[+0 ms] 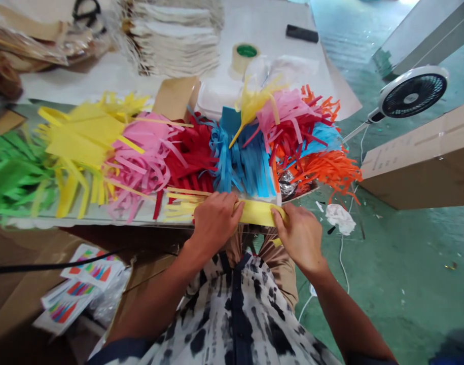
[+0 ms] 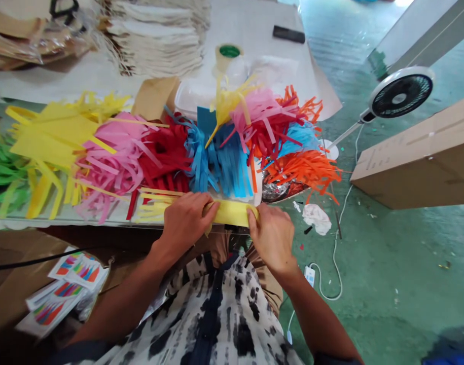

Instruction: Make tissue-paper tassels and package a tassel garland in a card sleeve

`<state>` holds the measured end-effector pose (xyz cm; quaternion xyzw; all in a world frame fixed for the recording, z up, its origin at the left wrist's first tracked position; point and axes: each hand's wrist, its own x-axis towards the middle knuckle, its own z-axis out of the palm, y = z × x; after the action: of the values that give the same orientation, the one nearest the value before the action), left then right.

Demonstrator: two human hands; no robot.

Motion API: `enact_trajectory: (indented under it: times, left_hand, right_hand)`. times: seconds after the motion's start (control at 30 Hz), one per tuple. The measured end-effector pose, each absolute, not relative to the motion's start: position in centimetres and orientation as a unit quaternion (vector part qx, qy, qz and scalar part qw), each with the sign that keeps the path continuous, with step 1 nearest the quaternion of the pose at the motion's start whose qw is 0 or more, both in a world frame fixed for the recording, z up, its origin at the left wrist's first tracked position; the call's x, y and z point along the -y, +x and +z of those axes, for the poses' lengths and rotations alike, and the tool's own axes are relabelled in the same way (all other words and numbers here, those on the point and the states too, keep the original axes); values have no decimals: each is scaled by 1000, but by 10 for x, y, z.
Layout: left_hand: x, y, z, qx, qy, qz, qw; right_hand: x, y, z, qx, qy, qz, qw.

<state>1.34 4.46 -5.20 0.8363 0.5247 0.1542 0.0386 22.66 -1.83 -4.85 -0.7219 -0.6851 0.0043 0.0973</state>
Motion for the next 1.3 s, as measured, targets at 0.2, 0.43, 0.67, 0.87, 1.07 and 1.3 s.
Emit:
enact_trajectory:
  times: [0.2,0.43,0.67,0.87,1.07,1.3]
  left_hand:
    - [-49,16,-50,-488,849,203,-2]
    - [-43,12,-48,-251,952,174,8]
    - [-14,7,-46,-273,952,136,24]
    - [-7,10,-55,-290,947,141,1]
    - [-3,7,-65,-307,931,198,24]
    - [-14,-45,-69,-377,873,310,-16]
  right_hand:
    - [20,223,-51,695,-713,-20,92]
    - [21,220,-49,687,-721,-26,85]
    - [54,287,-33,657,-733,-3,179]
    - [83,257,-24,713,-628,-44,310]
    - [75,217,-74,786,-588,-51,185]
    - [71,233,-92,783,-573,-116,213]
